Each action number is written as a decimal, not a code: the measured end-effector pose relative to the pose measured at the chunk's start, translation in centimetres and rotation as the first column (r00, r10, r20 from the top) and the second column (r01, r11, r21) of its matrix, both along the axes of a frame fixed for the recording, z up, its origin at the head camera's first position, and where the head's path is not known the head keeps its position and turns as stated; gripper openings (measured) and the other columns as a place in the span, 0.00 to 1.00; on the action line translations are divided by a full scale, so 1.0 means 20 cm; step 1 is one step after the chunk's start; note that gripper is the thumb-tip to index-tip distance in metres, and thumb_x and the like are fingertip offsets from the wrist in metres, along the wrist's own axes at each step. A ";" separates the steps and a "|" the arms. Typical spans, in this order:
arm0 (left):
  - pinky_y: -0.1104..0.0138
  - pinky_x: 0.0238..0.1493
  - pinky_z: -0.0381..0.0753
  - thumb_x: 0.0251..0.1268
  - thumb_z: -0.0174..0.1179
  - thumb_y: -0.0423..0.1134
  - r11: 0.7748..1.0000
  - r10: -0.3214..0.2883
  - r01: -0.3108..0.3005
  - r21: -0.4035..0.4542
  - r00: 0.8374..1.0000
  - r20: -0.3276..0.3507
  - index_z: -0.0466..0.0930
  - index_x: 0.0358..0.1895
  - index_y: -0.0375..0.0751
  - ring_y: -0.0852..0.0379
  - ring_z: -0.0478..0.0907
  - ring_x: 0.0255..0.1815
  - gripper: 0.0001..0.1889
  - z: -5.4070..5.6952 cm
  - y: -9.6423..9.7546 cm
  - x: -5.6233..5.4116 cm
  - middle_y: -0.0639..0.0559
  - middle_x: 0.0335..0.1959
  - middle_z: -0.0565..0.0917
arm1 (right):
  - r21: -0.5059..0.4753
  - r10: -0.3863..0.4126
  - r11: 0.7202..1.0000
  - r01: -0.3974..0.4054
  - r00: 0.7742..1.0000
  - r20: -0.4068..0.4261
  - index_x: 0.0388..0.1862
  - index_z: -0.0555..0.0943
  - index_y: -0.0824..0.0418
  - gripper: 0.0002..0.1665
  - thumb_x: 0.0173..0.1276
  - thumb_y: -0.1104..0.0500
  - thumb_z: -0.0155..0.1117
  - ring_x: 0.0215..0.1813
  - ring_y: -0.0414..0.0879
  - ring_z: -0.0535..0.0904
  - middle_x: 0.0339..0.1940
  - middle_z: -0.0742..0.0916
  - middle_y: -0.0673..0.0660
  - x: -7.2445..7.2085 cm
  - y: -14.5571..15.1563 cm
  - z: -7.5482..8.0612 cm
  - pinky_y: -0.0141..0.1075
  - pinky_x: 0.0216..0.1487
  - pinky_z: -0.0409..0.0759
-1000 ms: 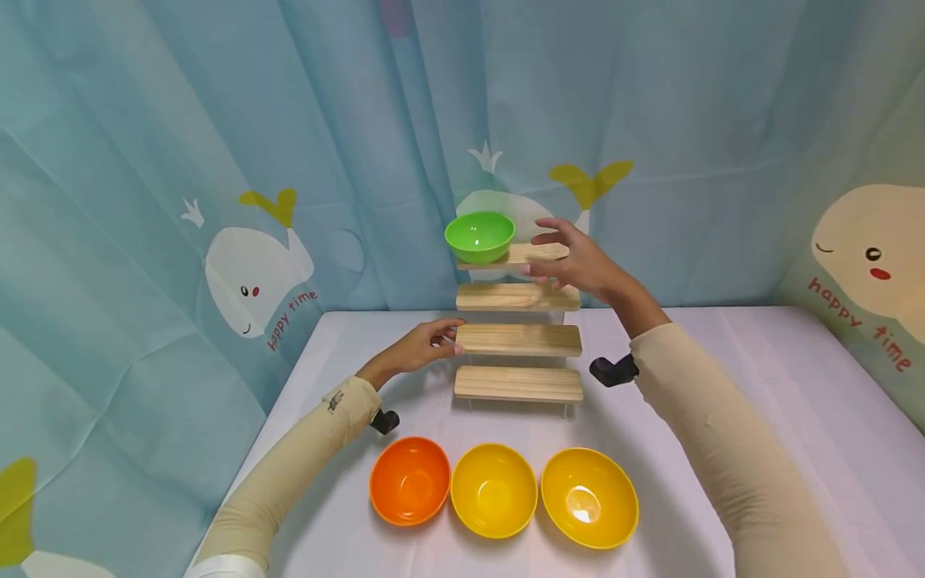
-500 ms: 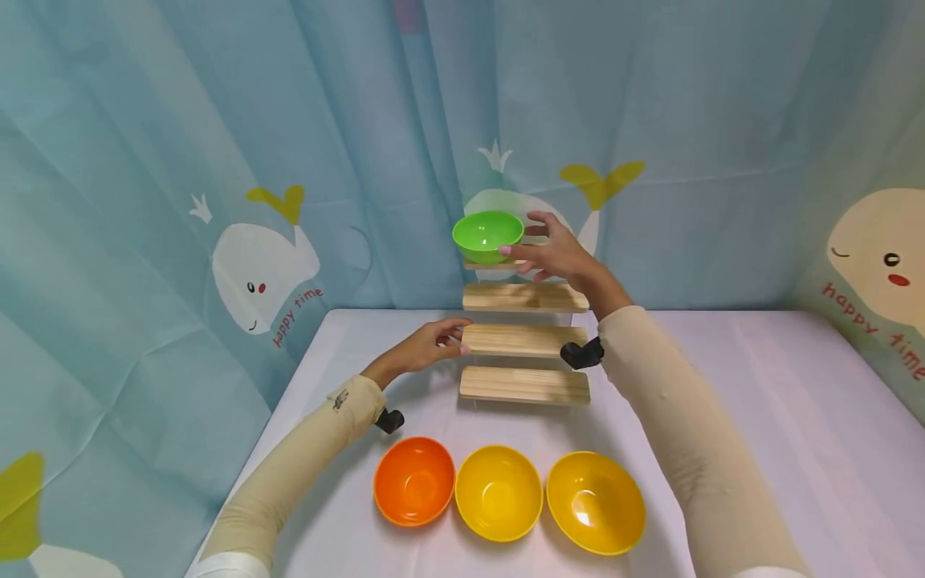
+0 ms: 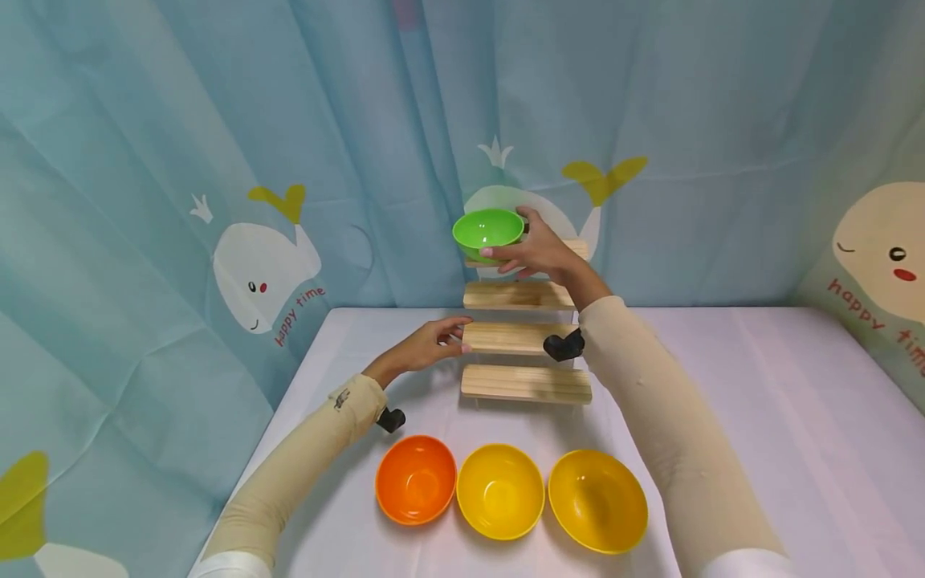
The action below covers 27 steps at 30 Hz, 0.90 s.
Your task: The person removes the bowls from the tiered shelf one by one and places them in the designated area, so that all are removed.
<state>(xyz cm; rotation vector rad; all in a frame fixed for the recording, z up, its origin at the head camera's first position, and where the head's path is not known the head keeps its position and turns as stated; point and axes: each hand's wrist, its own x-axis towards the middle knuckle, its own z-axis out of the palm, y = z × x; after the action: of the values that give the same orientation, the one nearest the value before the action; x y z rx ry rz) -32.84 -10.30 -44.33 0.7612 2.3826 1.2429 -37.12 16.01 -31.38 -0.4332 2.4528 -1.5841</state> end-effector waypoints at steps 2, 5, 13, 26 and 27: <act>0.60 0.55 0.79 0.73 0.62 0.46 1.000 0.005 -0.005 0.002 1.000 0.003 0.62 0.77 0.45 0.47 0.77 0.58 0.34 0.01 -0.01 0.00 0.41 0.63 0.76 | -0.011 0.005 1.000 -0.005 1.000 0.000 0.83 0.35 0.50 0.65 0.66 0.46 0.71 0.44 0.48 0.89 0.71 0.71 0.67 -0.01 -0.02 0.00 0.47 0.50 0.85; 0.60 0.55 0.79 0.73 0.61 0.46 1.000 0.004 -0.004 0.002 1.000 0.003 0.62 0.77 0.44 0.46 0.77 0.58 0.34 0.00 -0.01 0.00 0.41 0.63 0.76 | -0.025 0.001 1.000 -0.001 1.000 -0.001 0.83 0.35 0.50 0.64 0.66 0.46 0.72 0.43 0.48 0.89 0.66 0.76 0.67 -0.01 -0.03 -0.01 0.48 0.51 0.85; 0.64 0.51 0.79 0.73 0.62 0.48 1.000 0.007 -0.007 -0.005 1.000 0.002 0.63 0.77 0.47 0.49 0.78 0.56 0.33 -0.02 -0.01 0.00 0.43 0.62 0.78 | -0.054 0.009 0.999 -0.009 1.000 0.001 0.80 0.44 0.50 0.58 0.64 0.49 0.73 0.44 0.50 0.89 0.65 0.76 0.64 -0.02 -0.05 -0.02 0.51 0.50 0.84; 0.63 0.51 0.80 0.73 0.62 0.47 1.000 0.008 -0.008 -0.007 1.000 -0.010 0.63 0.77 0.48 0.50 0.78 0.55 0.33 -0.01 0.01 0.00 0.43 0.61 0.78 | -0.062 -0.015 0.998 0.015 1.000 0.001 0.81 0.44 0.51 0.59 0.64 0.49 0.73 0.43 0.49 0.89 0.67 0.75 0.64 -0.01 -0.05 -0.03 0.53 0.50 0.84; 0.63 0.51 0.80 0.73 0.62 0.47 1.000 0.006 -0.007 -0.006 1.000 -0.012 0.63 0.77 0.47 0.50 0.78 0.55 0.33 -0.01 0.01 0.00 0.43 0.61 0.78 | -0.065 -0.018 0.998 0.018 1.000 0.001 0.81 0.44 0.51 0.59 0.64 0.49 0.73 0.43 0.49 0.89 0.66 0.75 0.64 -0.01 -0.05 -0.03 0.53 0.50 0.85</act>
<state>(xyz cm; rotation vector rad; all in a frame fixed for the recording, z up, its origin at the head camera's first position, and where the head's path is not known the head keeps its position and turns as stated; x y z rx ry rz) -32.84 -10.07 -44.53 0.7616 2.3993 1.2360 -37.38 15.03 -31.97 -0.4223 2.4169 -1.6747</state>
